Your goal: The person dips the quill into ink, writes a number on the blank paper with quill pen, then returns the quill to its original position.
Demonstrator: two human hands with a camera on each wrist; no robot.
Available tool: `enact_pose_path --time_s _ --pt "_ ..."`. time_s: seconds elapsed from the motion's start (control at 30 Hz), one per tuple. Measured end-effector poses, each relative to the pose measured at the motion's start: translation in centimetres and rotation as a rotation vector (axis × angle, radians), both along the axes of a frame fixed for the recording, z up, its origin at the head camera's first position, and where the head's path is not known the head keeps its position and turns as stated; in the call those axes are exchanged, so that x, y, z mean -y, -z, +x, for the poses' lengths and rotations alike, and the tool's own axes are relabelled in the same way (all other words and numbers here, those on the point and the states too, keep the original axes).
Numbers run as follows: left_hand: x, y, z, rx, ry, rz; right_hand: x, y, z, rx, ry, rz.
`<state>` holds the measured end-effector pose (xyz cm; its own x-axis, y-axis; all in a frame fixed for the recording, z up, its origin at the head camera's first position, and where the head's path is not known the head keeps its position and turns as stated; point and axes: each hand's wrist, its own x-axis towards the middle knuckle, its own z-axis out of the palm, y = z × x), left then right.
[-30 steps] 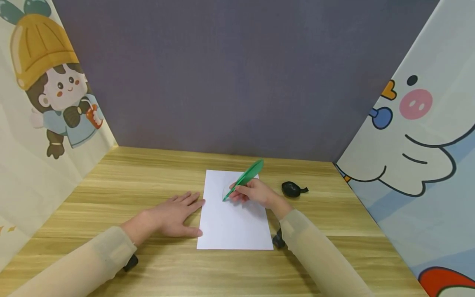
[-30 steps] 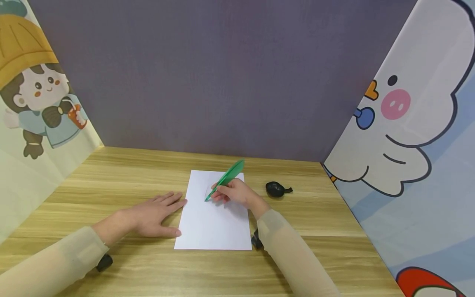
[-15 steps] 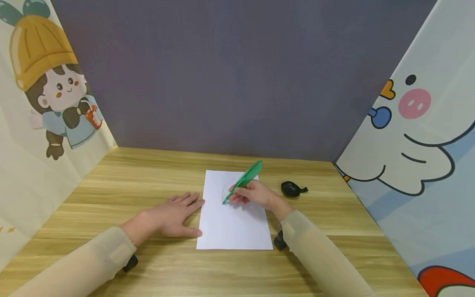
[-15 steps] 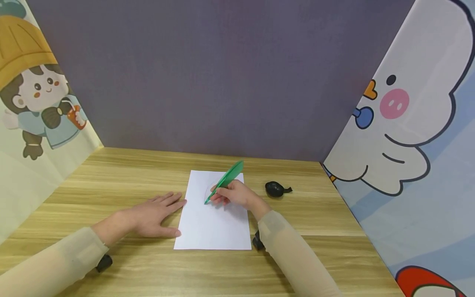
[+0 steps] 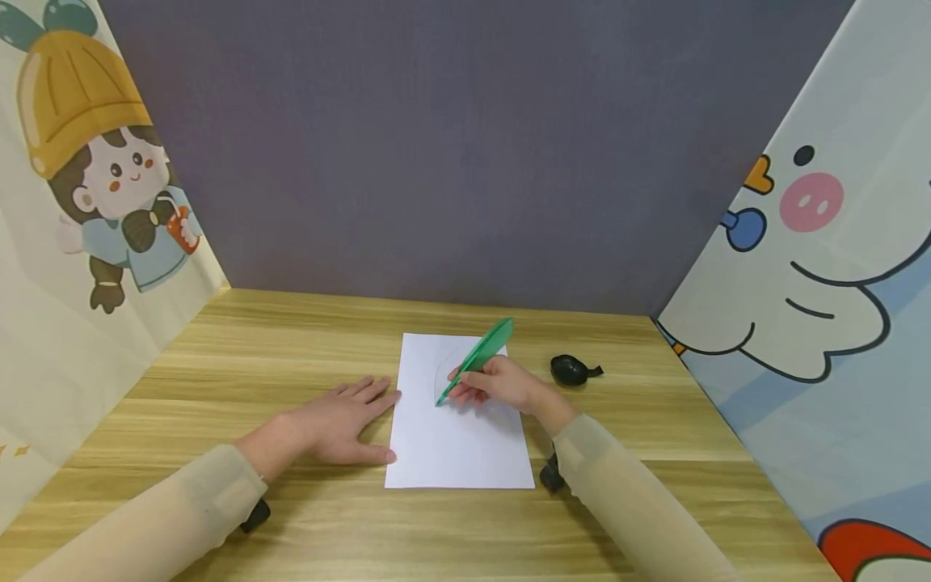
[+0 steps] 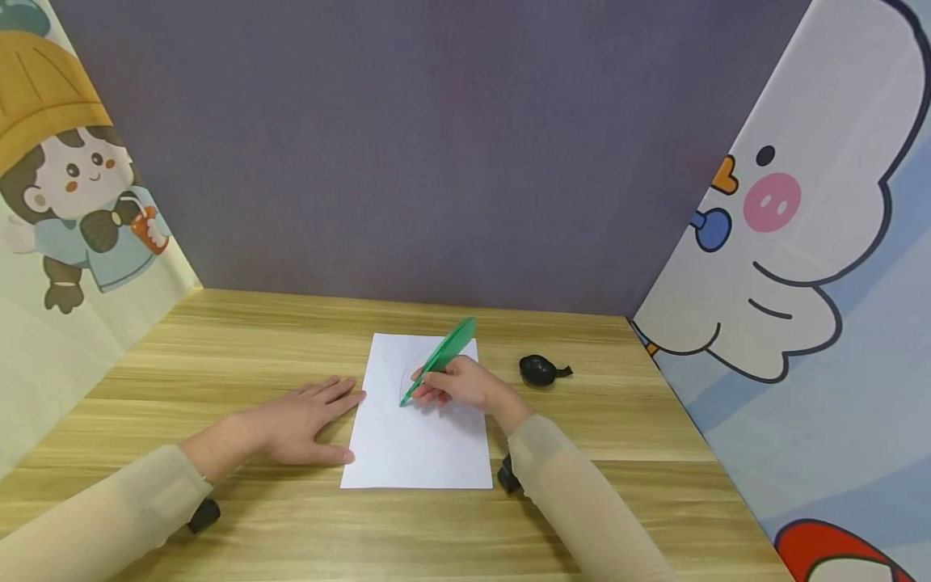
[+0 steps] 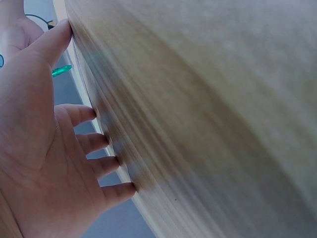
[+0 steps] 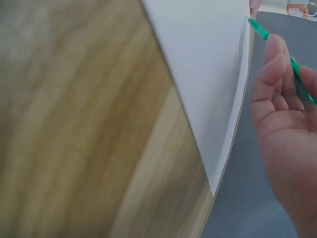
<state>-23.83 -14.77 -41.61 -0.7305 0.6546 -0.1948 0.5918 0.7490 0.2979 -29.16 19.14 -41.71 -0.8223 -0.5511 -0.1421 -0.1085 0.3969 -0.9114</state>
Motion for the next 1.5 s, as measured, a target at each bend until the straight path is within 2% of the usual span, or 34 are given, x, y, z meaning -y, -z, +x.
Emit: enact_pose_path --time_s 0.9,1.5 --pt "-0.1 0.0 0.1 -0.003 0.001 -0.004 -0.6 -0.3 1.3 0.042 -0.028 0.023" --pt "-0.1 0.1 0.0 -0.002 0.000 0.005 -0.9 -0.1 1.6 0.058 -0.042 0.000"
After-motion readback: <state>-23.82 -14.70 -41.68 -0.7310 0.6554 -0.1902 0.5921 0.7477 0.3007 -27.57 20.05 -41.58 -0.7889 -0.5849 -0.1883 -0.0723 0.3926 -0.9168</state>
